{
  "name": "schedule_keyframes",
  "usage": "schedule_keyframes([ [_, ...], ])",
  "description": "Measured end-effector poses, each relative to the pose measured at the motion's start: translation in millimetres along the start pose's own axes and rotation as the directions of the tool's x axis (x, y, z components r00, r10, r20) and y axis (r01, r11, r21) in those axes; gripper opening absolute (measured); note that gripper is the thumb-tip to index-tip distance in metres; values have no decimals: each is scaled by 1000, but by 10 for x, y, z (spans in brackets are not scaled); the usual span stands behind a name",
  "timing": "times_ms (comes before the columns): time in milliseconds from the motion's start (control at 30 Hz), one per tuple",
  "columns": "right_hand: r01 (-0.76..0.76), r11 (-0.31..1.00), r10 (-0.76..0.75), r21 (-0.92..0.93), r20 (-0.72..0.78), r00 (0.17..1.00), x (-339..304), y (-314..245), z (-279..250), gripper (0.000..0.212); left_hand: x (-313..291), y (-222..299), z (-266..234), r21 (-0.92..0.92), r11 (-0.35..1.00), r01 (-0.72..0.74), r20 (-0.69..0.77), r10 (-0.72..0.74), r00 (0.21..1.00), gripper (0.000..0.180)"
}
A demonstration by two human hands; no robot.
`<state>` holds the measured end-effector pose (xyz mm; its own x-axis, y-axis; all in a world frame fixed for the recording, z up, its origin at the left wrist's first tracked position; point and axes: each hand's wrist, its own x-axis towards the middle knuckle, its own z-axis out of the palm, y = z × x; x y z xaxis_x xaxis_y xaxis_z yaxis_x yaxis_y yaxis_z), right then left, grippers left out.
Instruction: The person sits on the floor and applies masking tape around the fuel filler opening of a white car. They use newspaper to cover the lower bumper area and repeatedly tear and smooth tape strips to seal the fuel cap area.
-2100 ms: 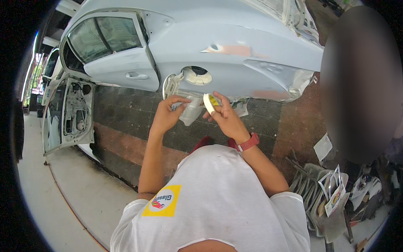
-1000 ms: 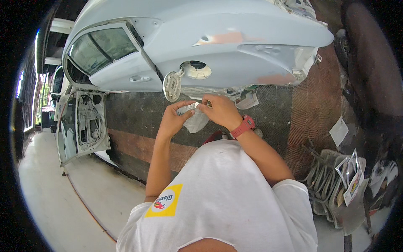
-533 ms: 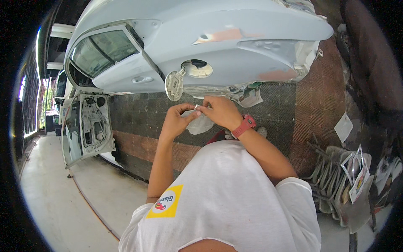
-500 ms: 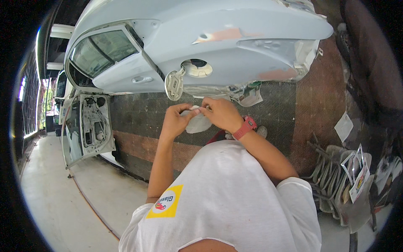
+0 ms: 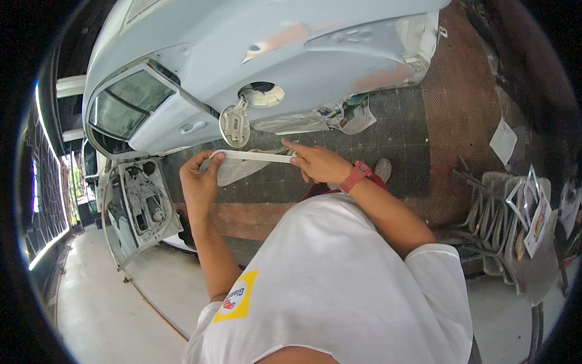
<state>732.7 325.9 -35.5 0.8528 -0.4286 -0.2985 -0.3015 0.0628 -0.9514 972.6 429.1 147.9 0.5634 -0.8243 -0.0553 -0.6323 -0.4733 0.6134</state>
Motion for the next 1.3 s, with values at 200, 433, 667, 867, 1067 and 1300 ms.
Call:
schedule_keyframes([
  [200, 18, 993, -31, 113, 107, 994, 175, -114, 2, 61, -52, 186, -90, -10, 997, -75, 3, 75, 997, 24],
  [433, 10, 970, -82, 245, 284, 955, 442, -26, 63, 56, -42, 207, -180, -56, 997, -62, 46, 64, 997, 26],
  [667, -161, 868, -118, 470, 509, 852, 598, 182, 306, 53, -40, 149, -219, -74, 997, -16, 34, 18, 999, 29],
  [867, -183, 814, -191, 552, 551, 812, 437, 216, 311, 47, -24, 99, -325, -16, 1000, -21, 10, 21, 1000, 22],
  [1067, -167, 819, -177, 549, 518, 837, 245, -33, 229, 39, 14, -45, -417, -41, 998, -48, -58, 46, 997, 25],
  [1300, 58, 991, -88, 117, 272, 958, 98, -487, -23, 31, -105, -65, -517, 135, 987, 87, -151, -67, 986, 39],
])
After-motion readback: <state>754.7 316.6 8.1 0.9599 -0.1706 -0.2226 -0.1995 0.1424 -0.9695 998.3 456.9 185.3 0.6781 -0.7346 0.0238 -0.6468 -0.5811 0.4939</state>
